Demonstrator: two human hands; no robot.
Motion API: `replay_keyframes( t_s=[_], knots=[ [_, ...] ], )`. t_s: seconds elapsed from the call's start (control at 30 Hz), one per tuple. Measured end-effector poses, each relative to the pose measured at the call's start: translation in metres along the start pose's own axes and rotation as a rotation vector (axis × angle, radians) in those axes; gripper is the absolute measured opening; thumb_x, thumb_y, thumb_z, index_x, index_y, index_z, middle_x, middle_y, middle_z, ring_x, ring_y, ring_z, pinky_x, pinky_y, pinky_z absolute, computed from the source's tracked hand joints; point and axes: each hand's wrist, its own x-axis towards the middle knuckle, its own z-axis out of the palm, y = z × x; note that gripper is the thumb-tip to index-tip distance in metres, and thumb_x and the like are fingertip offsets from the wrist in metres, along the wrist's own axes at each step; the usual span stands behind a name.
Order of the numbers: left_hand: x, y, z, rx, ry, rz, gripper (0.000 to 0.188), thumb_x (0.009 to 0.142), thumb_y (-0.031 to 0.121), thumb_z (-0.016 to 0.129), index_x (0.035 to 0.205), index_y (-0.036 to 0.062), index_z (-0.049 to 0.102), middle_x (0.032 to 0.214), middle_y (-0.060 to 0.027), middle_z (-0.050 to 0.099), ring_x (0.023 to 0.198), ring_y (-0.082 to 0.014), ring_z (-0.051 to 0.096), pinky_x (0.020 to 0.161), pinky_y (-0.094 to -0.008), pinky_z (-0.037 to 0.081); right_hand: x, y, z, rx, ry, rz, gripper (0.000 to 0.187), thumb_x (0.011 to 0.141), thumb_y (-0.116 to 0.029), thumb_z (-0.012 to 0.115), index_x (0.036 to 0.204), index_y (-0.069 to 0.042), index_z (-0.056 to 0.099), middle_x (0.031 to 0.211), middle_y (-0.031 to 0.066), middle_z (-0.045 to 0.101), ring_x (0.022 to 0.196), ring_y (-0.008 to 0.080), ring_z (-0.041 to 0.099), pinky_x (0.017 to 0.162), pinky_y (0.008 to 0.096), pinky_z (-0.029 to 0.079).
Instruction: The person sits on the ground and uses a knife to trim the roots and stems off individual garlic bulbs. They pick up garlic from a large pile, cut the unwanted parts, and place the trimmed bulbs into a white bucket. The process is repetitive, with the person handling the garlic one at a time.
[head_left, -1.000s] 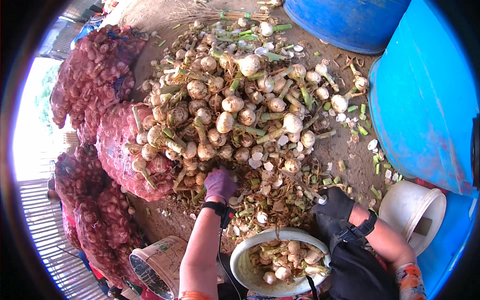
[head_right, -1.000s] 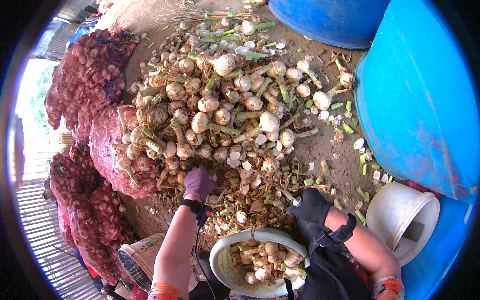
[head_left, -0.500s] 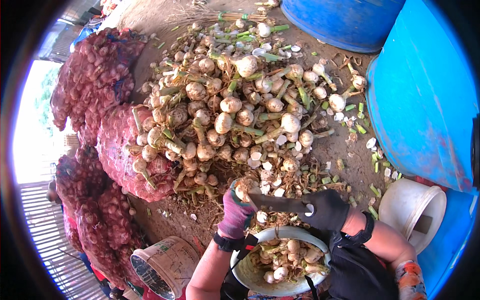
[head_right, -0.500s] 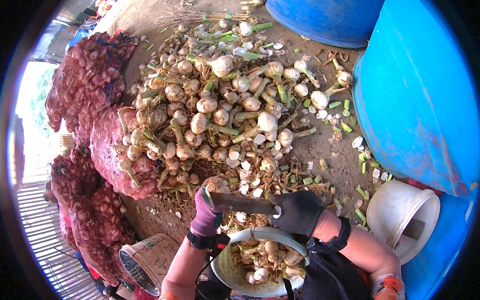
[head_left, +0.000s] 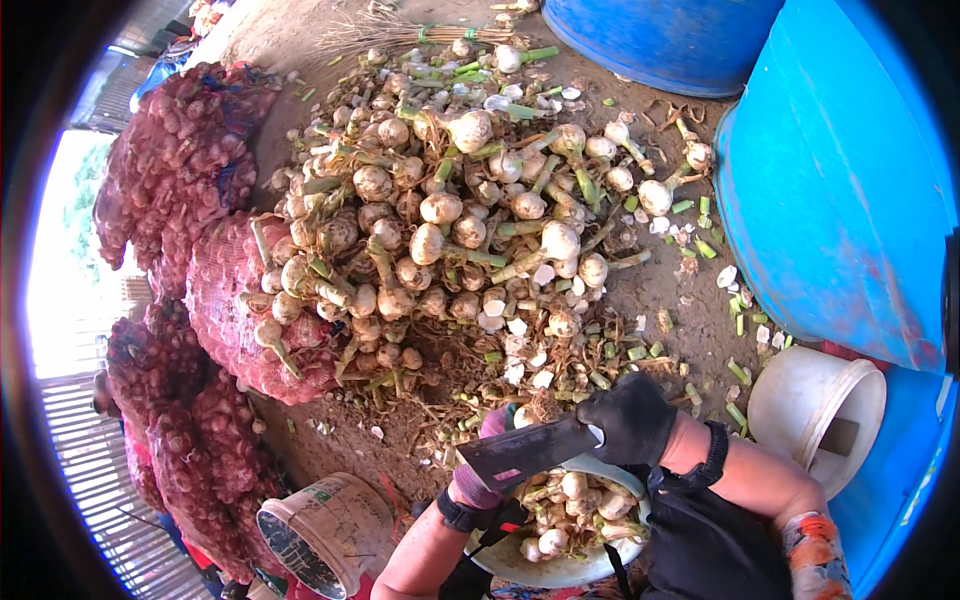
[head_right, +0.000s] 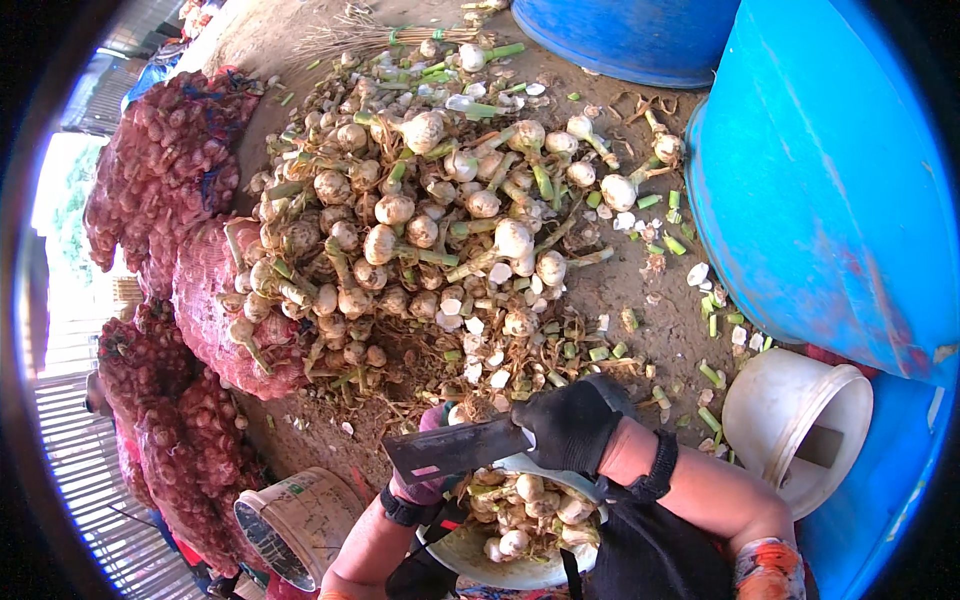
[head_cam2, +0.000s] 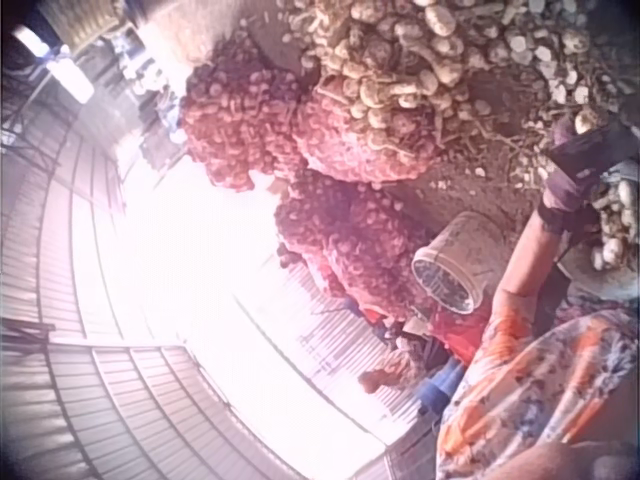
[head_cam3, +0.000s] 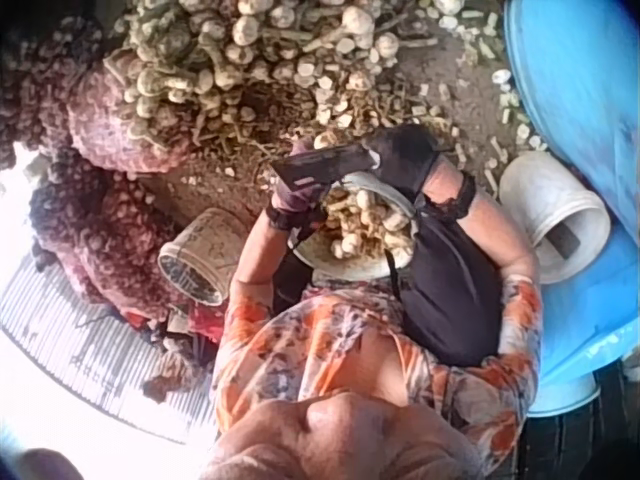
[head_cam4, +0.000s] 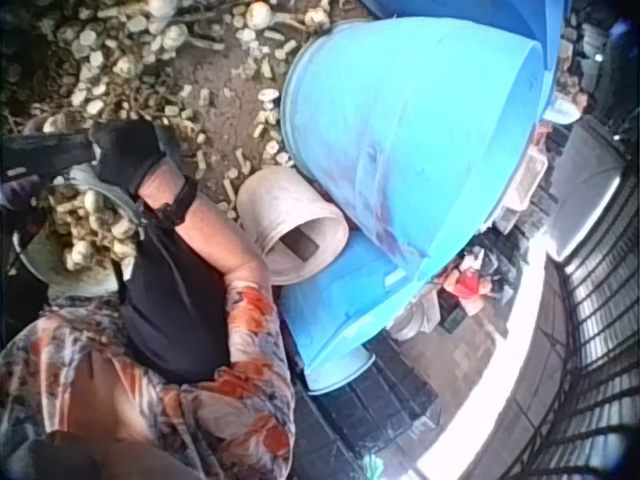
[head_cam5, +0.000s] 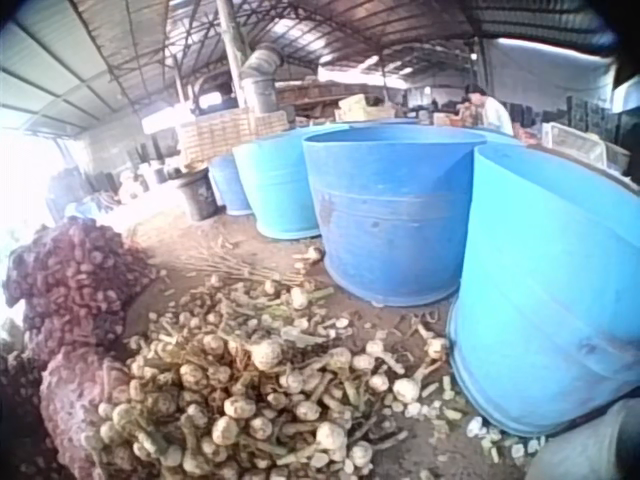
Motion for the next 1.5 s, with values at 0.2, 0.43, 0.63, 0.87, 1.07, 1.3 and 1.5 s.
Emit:
replay_keyframes(
  t_s=[0.2, 0.43, 0.63, 0.87, 1.07, 1.3, 1.5],
  knots=[
    [-0.009, 0.045, 0.029, 0.648, -0.294, 0.17, 0.051, 0.061, 0.019, 0.08, 0.106, 0.0046, 0.059, 0.092, -0.0045, 0.064, 0.082, -0.0125, 0.061, 0.077, -0.027, 0.048, -0.024, 0.077, 0.015, -0.211, -0.29, 0.483, 0.019, 0.074, -0.025, 0.055, 0.08, -0.01, 0.065, 0.072, 0.0165, 0.063, 0.065, 0.033, 0.063, 0.06, 0.0412, 0.05],
    [0.02, 0.035, 0.015, 0.143, 0.03, 0.329, 0.054, 0.073, 0.021, 0.074, 0.116, 0.0014, 0.047, 0.093, -0.0027, 0.058, 0.083, -0.0142, 0.058, 0.074, -0.028, 0.05, -0.007, 0.025, -0.004, 0.515, 0.061, 0.468, 0.025, 0.065, -0.019, 0.076, 0.066, -0.005, 0.056, 0.059, 0.0097, 0.057, 0.056, 0.0206, 0.059, 0.055, 0.0335, 0.045],
    [0.031, 0.036, 0.05, -0.597, 0.133, 0.404, 0.044, 0.08, 0.013, 0.064, 0.12, 0.0061, 0.047, 0.103, -0.0072, 0.06, 0.095, -0.0218, 0.059, 0.081, -0.036, 0.049, 0.005, -0.016, -0.02, 0.448, -0.012, 0.394, 0.03, 0.063, -0.019, 0.081, 0.062, -0.008, 0.053, 0.058, -0.0008, 0.053, 0.055, 0.008, 0.044, 0.053, 0.0282, 0.04],
    [0.016, 0.029, 0.03, -0.753, -0.058, 0.093, 0.047, 0.085, 0.03, 0.055, 0.121, 0.0011, 0.049, 0.12, -0.0156, 0.053, 0.109, -0.03, 0.054, 0.091, -0.0487, 0.044, 0.001, 0.008, -0.018, 0.969, 0.213, 0.713, 0.021, 0.063, -0.011, 0.076, 0.07, -0.007, 0.057, 0.064, -0.0028, 0.055, 0.057, 0.007, 0.049, 0.055, 0.0262, 0.042],
    [0.014, 0.027, 0.012, 0.31, -0.227, -0.048, 0.028, 0.081, 0.01, 0.061, 0.105, -0.0042, 0.058, 0.084, -0.0055, 0.063, 0.072, -0.0134, 0.061, 0.069, -0.0256, 0.05, -0.006, 0.042, -0.013, 0.79, 0.104, 0.551, 0.019, 0.063, -0.013, 0.073, 0.067, -0.005, 0.056, 0.059, 0.0013, 0.054, 0.057, 0.0103, 0.053, 0.055, 0.0302, 0.044],
    [0.019, 0.027, 0.011, 0.481, 0.024, -0.147, 0.021, 0.078, 0.015, 0.066, 0.09, -0.002, 0.064, 0.082, -0.0051, 0.066, 0.078, -0.0117, 0.062, 0.068, -0.0235, 0.048, -0.004, 0.024, -0.01, 0.684, 0.108, 0.342, 0.023, 0.068, -0.024, 0.069, 0.071, -0.002, 0.06, 0.061, 0.0134, 0.058, 0.056, 0.0237, 0.058, 0.056, 0.0345, 0.045],
    [-0.005, 0.029, -0.01, 0.417, -0.257, 0.092, 0.047, 0.08, 0.036, 0.066, 0.099, -0.0058, 0.061, 0.093, -0.0145, 0.065, 0.086, -0.0221, 0.063, 0.078, -0.0311, 0.049, -0.036, 0.073, 0.046, -0.096, -0.559, 0.401, 0.032, 0.06, -0.036, 0.063, 0.07, -0.006, 0.067, 0.067, 0.0166, 0.062, 0.063, 0.0323, 0.061, 0.06, 0.0382, 0.048]
  ],
)
